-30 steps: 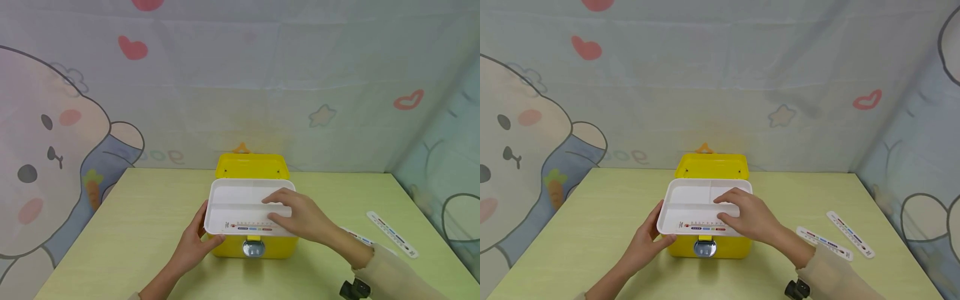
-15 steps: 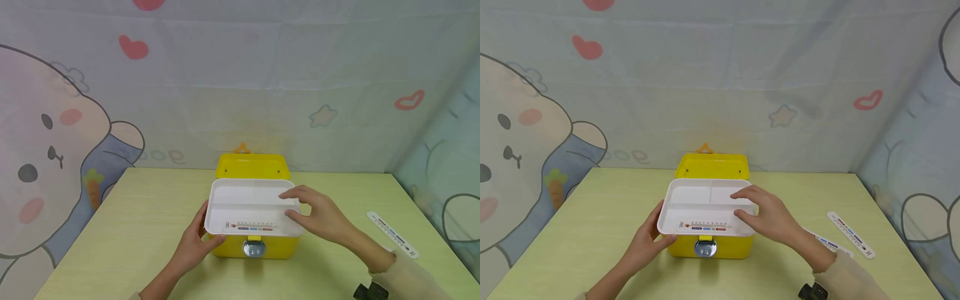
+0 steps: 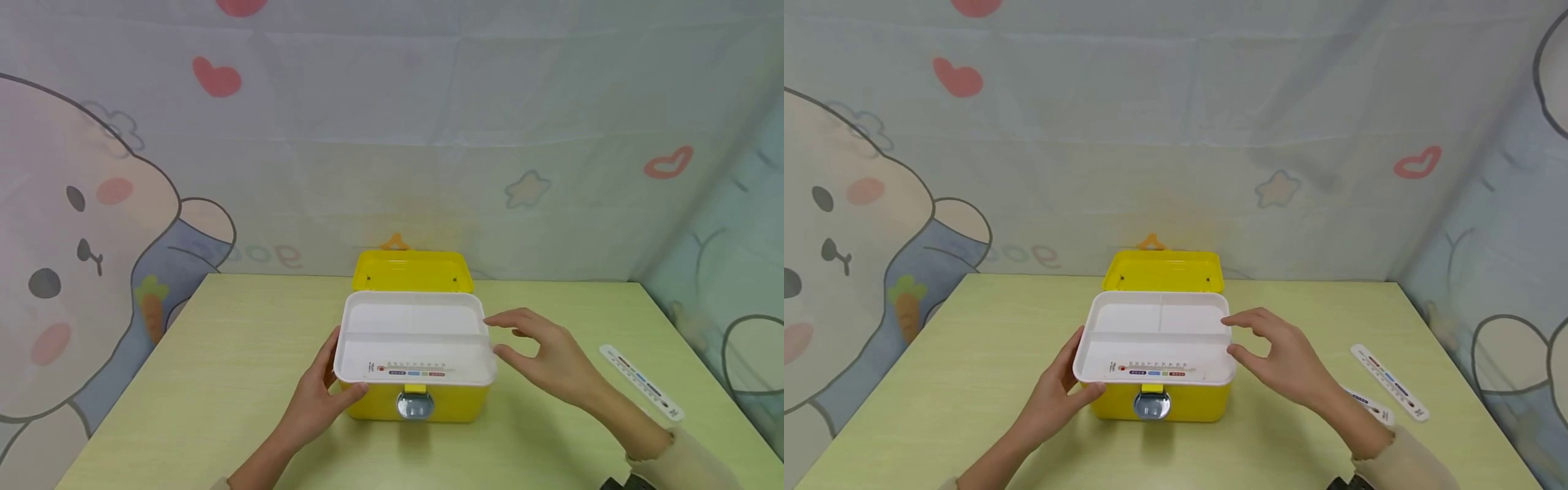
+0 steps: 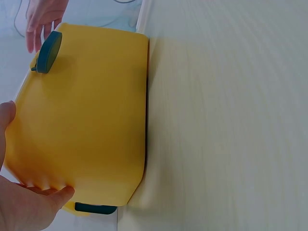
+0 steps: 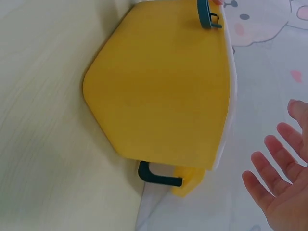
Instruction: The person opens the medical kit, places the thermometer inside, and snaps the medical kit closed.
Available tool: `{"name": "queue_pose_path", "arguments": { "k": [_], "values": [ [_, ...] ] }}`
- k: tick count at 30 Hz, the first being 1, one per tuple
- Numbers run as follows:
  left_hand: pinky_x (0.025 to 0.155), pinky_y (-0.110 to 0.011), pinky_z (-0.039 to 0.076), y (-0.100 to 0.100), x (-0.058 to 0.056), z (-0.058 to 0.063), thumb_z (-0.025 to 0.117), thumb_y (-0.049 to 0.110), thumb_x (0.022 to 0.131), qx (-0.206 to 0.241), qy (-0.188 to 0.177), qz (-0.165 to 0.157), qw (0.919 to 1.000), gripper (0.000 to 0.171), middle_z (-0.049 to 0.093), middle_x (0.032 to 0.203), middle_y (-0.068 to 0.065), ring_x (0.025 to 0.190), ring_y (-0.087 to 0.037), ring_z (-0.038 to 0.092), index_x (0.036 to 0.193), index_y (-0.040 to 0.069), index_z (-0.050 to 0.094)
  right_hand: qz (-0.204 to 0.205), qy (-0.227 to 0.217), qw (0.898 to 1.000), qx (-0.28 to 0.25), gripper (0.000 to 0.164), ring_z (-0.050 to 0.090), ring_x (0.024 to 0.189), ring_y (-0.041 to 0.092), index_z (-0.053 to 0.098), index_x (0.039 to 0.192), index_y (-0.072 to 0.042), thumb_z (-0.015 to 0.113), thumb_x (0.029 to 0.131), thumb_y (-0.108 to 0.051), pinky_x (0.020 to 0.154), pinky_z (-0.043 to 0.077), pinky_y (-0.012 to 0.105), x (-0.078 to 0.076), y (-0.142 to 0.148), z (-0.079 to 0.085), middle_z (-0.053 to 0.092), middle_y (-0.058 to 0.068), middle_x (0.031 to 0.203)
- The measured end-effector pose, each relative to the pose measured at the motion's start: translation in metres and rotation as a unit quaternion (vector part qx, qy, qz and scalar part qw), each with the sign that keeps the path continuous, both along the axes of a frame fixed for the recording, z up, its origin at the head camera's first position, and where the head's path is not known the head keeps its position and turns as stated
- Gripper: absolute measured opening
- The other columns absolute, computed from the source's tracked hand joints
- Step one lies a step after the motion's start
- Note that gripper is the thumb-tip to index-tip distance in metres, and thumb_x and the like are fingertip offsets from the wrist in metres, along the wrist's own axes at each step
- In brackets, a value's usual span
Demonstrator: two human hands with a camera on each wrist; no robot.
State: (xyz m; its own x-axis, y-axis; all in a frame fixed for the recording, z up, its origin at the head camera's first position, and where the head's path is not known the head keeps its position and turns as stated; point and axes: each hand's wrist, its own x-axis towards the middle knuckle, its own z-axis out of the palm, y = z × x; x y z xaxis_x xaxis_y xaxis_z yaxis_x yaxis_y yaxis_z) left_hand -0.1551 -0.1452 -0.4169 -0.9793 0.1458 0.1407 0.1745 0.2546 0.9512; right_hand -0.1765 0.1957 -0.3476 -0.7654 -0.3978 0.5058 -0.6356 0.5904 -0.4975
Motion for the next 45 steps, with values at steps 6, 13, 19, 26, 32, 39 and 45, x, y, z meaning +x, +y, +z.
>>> {"name": "queue_pose_path", "arguments": {
  "k": [6,13,19,26,32,39,45],
  "values": [
    [0.105,-0.042,0.035,0.000,0.000,0.000,0.075,0.016,0.077,0.001,-0.001,0.001,1.0000,0.093,0.037,0.144,0.001,0.126,-0.019,0.044,0.148,0.021,0.016,-0.021,-0.016,1.000,0.000,0.042,0.053,0.107,0.005,0.060,0.119,-0.025,0.072,0.080,-0.014,0.087,0.048,0.018,0.003,0.015,-0.005,0.059,-0.011,0.117],
    [0.105,-0.042,0.034,0.000,-0.001,-0.001,0.075,0.016,0.077,-0.002,-0.002,0.004,1.0000,0.092,0.037,0.144,0.001,0.127,-0.019,0.042,0.148,0.023,0.016,-0.040,-0.032,0.999,-0.010,0.044,0.050,0.107,-0.002,0.058,0.123,-0.024,0.070,0.082,-0.013,0.087,0.043,0.009,0.003,0.037,-0.012,0.058,-0.009,0.119],
    [0.105,-0.043,0.034,0.000,-0.001,-0.001,0.075,0.017,0.077,-0.003,-0.002,0.005,1.0000,0.091,0.036,0.144,0.002,0.127,-0.019,0.042,0.148,0.024,0.016,-0.059,-0.031,0.998,-0.021,0.046,0.051,0.107,-0.003,0.057,0.125,-0.020,0.069,0.082,-0.009,0.086,0.041,0.005,0.003,0.054,-0.017,0.058,-0.007,0.117],
    [0.105,-0.043,0.034,-0.001,-0.001,0.000,0.075,0.017,0.077,-0.006,-0.005,0.008,0.9999,0.092,0.036,0.144,0.002,0.128,-0.019,0.042,0.147,0.026,0.017,-0.083,-0.045,0.995,-0.043,0.047,0.050,0.106,-0.008,0.055,0.127,-0.021,0.068,0.083,-0.008,0.086,0.039,0.003,0.008,0.073,-0.026,0.056,-0.010,0.118],
    [0.105,-0.043,0.035,-0.001,-0.001,0.000,0.075,0.016,0.077,-0.007,-0.005,0.009,0.9999,0.092,0.036,0.144,0.002,0.127,-0.019,0.042,0.148,0.025,0.017,-0.085,-0.051,0.993,-0.058,0.050,0.050,0.108,-0.008,0.053,0.129,-0.015,0.067,0.082,-0.004,0.086,0.039,0.003,0.009,0.094,-0.036,0.055,-0.012,0.120],
    [0.105,-0.045,0.034,0.000,0.000,0.001,0.075,0.016,0.077,-0.005,-0.005,0.009,0.9999,0.092,0.036,0.144,0.002,0.128,-0.020,0.041,0.148,0.025,0.017,-0.103,-0.062,0.991,-0.055,0.051,0.049,0.106,-0.008,0.050,0.132,-0.014,0.065,0.084,-0.005,0.083,0.040,0.002,0.011,0.115,-0.047,0.052,-0.019,0.122],
    [0.106,-0.045,0.033,0.001,0.000,0.001,0.075,0.016,0.077,-0.001,-0.005,0.007,1.0000,0.091,0.035,0.145,0.002,0.128,-0.020,0.041,0.147,0.026,0.017,-0.132,-0.070,0.988,-0.048,0.049,0.047,0.101,-0.012,0.050,0.132,-0.011,0.065,0.085,-0.008,0.078,0.040,0.002,0.013,0.126,-0.057,0.051,-0.023,0.119]
  ]
}}
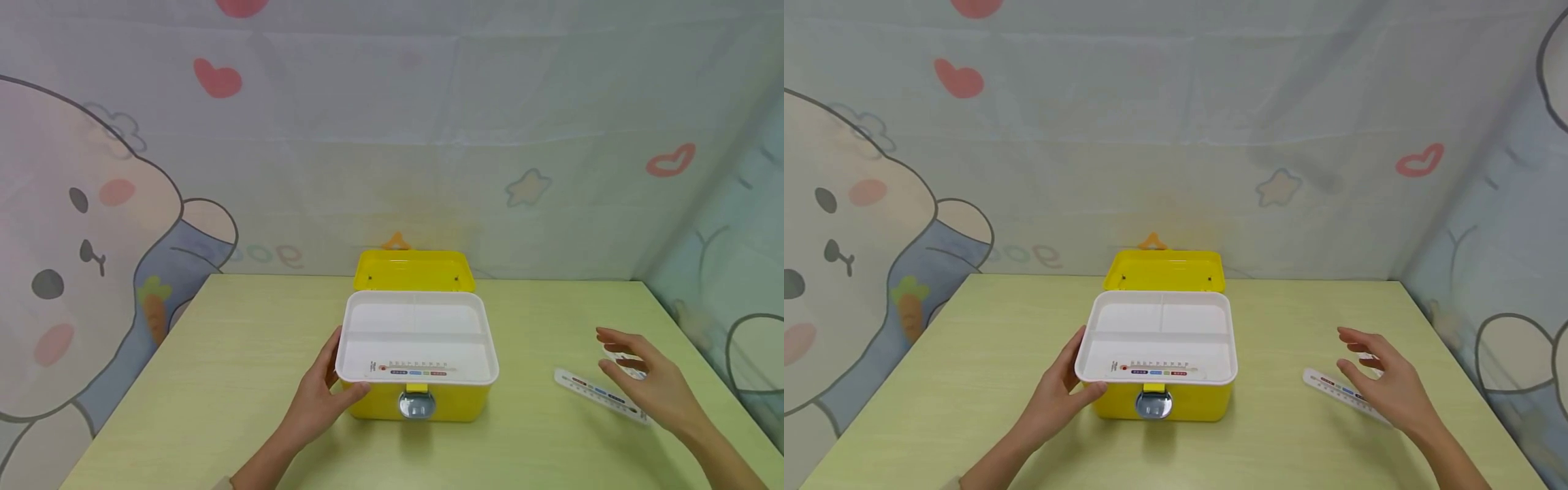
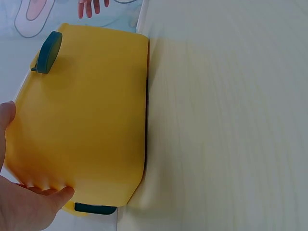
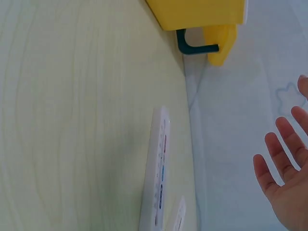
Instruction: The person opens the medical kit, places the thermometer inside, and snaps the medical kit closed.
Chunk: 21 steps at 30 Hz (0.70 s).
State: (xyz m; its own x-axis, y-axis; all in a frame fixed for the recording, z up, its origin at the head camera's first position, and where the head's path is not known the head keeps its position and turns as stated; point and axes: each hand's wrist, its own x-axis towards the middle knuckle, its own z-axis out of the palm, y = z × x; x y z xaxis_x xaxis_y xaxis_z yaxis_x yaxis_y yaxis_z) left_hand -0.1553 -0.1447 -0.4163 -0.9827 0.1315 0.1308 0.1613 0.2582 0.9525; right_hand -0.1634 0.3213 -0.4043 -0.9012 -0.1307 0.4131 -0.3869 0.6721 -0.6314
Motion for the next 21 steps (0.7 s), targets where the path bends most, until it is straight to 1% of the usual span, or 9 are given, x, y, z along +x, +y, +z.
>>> {"name": "queue_pose_path", "arguments": {
  "k": [5,7,12,14,21],
  "values": [
    [0.106,-0.044,0.033,0.000,0.000,-0.001,0.075,0.016,0.077,0.002,-0.001,-0.001,1.0000,0.091,0.036,0.144,0.003,0.128,-0.019,0.042,0.147,0.027,0.018,-0.029,-0.020,0.999,0.002,0.046,0.046,0.096,-0.015,0.051,0.130,-0.012,0.064,0.087,-0.014,0.075,0.041,0.002,0.003,0.009,-0.008,0.052,-0.021,0.115],
    [0.106,-0.044,0.033,0.000,0.000,-0.001,0.075,0.016,0.077,0.002,-0.002,-0.001,1.0000,0.091,0.036,0.144,0.003,0.128,-0.019,0.042,0.147,0.027,0.017,-0.039,-0.026,0.999,0.004,0.045,0.046,0.094,-0.015,0.051,0.130,-0.012,0.064,0.087,-0.016,0.074,0.041,0.002,0.005,0.013,-0.011,0.052,-0.023,0.112],
    [0.106,-0.043,0.033,-0.001,0.001,-0.001,0.075,0.016,0.077,0.004,-0.002,-0.002,1.0000,0.091,0.035,0.145,0.003,0.129,-0.019,0.041,0.147,0.025,0.017,-0.051,-0.030,0.998,0.017,0.044,0.045,0.092,-0.016,0.053,0.128,-0.008,0.064,0.087,-0.018,0.072,0.041,0.002,0.008,0.023,-0.022,0.047,-0.031,0.109],
    [0.106,-0.043,0.032,-0.001,0.001,-0.001,0.075,0.016,0.077,0.004,-0.002,-0.002,1.0000,0.091,0.035,0.145,0.003,0.129,-0.019,0.040,0.147,0.026,0.017,-0.052,-0.037,0.998,0.019,0.044,0.045,0.093,-0.016,0.052,0.128,-0.006,0.064,0.087,-0.019,0.072,0.041,0.001,0.010,0.027,-0.025,0.045,-0.032,0.109],
    [0.107,-0.043,0.032,-0.001,0.001,-0.001,0.075,0.017,0.077,0.005,-0.003,-0.002,1.0000,0.091,0.036,0.144,0.003,0.129,-0.019,0.041,0.147,0.025,0.017,-0.062,-0.060,0.996,0.030,0.045,0.042,0.093,-0.019,0.051,0.129,-0.007,0.062,0.088,-0.023,0.070,0.040,0.003,0.012,0.036,-0.032,0.042,-0.035,0.110]
  ]
}}
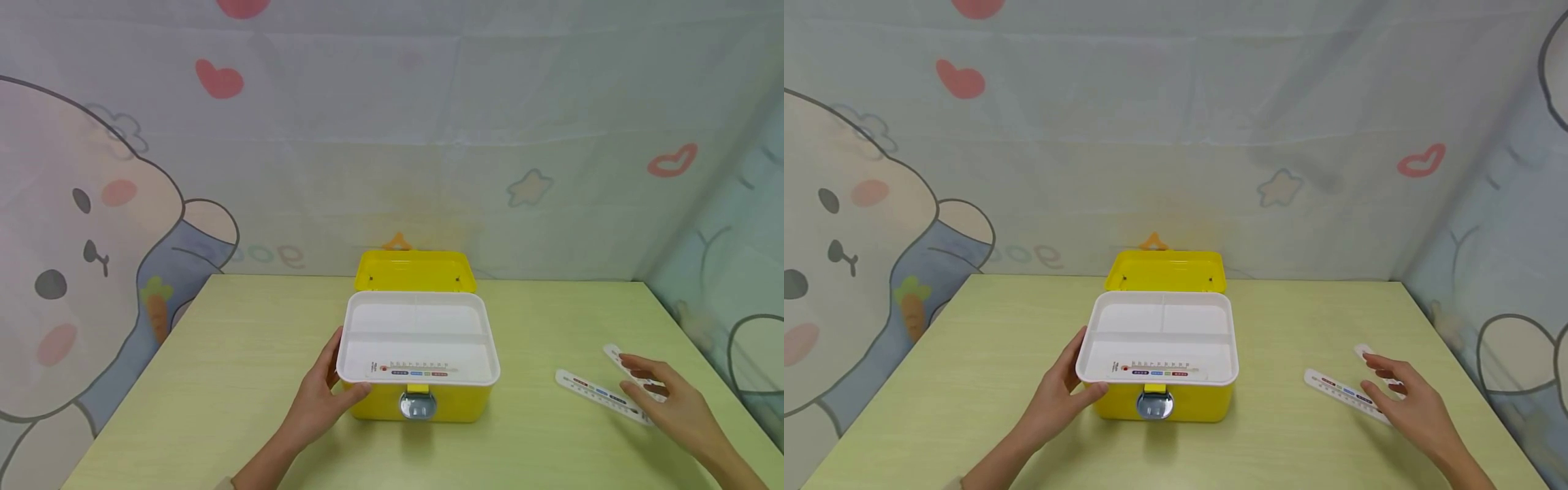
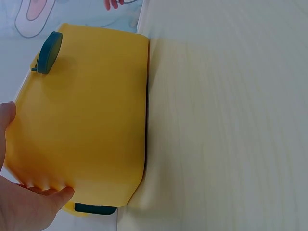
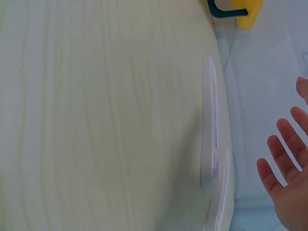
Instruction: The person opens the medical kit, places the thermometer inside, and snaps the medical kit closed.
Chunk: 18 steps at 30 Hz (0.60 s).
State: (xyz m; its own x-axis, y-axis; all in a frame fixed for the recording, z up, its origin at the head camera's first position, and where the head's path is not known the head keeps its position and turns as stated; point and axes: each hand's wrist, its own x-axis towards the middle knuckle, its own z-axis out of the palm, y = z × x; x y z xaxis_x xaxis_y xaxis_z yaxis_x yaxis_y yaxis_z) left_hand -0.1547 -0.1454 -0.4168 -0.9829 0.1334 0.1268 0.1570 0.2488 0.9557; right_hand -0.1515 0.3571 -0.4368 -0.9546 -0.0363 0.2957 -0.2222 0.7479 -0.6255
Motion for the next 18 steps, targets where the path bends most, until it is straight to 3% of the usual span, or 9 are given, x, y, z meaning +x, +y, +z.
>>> {"name": "queue_pose_path", "arguments": {
  "k": [8,18],
  "values": [
    [0.106,-0.043,0.032,0.000,0.000,-0.001,0.075,0.017,0.077,-0.003,-0.001,0.001,1.0000,0.091,0.036,0.144,0.004,0.129,-0.018,0.040,0.146,0.030,0.017,0.001,0.000,1.000,0.001,0.044,0.038,0.094,-0.024,0.055,0.125,-0.005,0.066,0.085,-0.021,0.071,0.037,0.003,0.000,0.006,-0.013,0.041,-0.039,0.108],
    [0.106,-0.043,0.033,0.001,0.000,0.002,0.074,0.016,0.078,-0.005,-0.001,0.002,1.0000,0.091,0.036,0.144,0.003,0.129,-0.019,0.040,0.148,0.025,0.017,0.001,0.010,1.000,0.020,0.041,0.037,0.092,-0.024,0.059,0.119,-0.006,0.070,0.082,-0.020,0.070,0.036,0.005,-0.002,0.008,-0.023,0.043,-0.039,0.106]
  ]
}}
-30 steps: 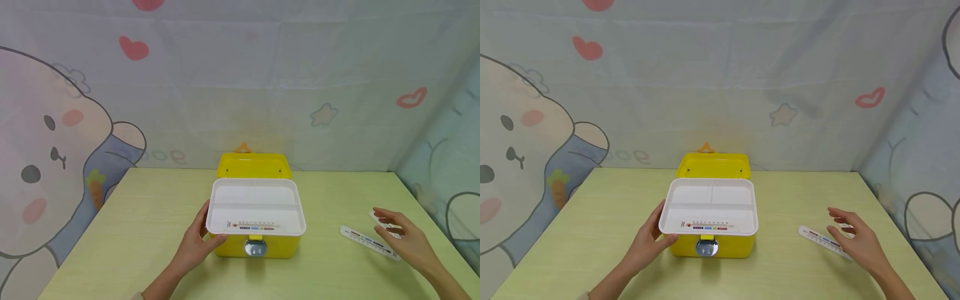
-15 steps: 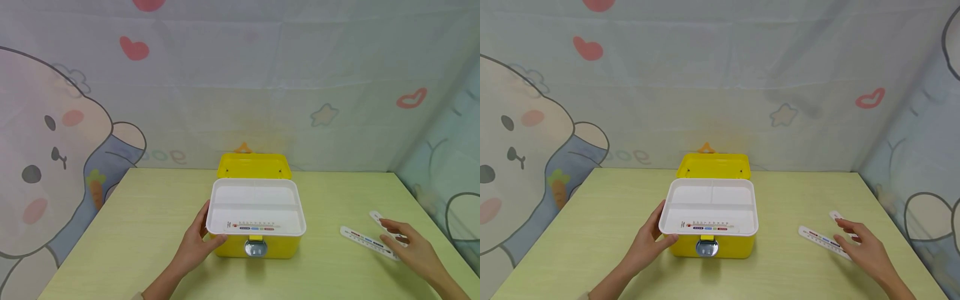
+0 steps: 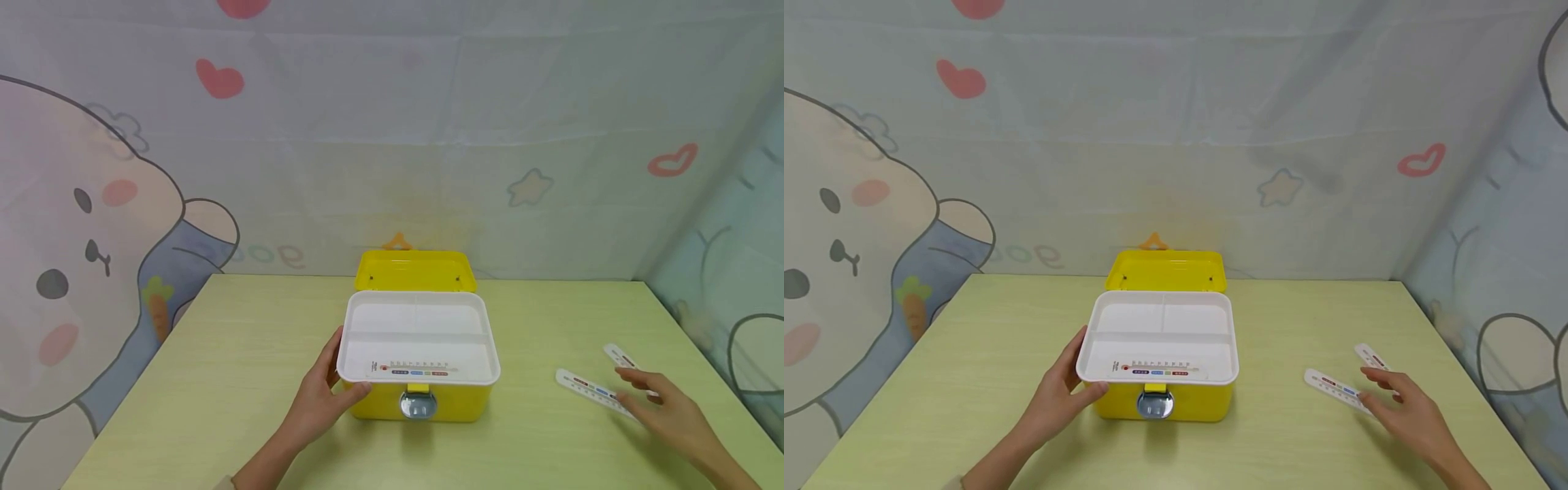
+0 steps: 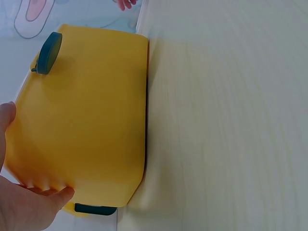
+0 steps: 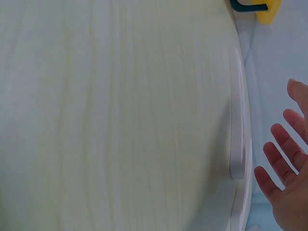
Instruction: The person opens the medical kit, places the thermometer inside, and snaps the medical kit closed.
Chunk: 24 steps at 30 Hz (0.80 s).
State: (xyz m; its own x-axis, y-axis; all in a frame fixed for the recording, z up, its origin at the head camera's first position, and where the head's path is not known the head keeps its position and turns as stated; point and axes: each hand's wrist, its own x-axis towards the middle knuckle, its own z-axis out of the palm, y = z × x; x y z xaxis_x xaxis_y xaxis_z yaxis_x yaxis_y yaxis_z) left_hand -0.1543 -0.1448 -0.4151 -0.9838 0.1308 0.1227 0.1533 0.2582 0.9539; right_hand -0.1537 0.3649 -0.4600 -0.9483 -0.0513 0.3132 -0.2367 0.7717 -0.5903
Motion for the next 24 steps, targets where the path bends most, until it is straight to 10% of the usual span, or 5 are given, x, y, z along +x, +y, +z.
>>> {"name": "queue_pose_path", "arguments": {
  "k": [10,24],
  "values": [
    [0.106,-0.043,0.033,-0.001,-0.001,-0.001,0.074,0.018,0.078,-0.002,0.006,-0.004,1.0000,0.090,0.036,0.144,0.004,0.128,-0.018,0.041,0.146,0.029,0.017,0.006,-0.022,0.998,0.056,0.038,0.041,0.088,-0.019,0.063,0.114,-0.007,0.071,0.081,-0.025,0.067,0.044,0.013,-0.003,-0.002,-0.006,0.062,0.014,0.109],
    [0.106,-0.042,0.034,-0.002,0.000,-0.001,0.074,0.018,0.078,-0.005,0.002,-0.002,1.0000,0.091,0.036,0.144,0.004,0.128,-0.018,0.042,0.147,0.029,0.017,0.019,0.001,0.997,0.081,0.036,0.048,0.084,-0.009,0.067,0.107,-0.006,0.075,0.076,-0.021,0.063,0.042,0.014,-0.004,-0.003,-0.013,0.065,0.013,0.100]
  ]
}}
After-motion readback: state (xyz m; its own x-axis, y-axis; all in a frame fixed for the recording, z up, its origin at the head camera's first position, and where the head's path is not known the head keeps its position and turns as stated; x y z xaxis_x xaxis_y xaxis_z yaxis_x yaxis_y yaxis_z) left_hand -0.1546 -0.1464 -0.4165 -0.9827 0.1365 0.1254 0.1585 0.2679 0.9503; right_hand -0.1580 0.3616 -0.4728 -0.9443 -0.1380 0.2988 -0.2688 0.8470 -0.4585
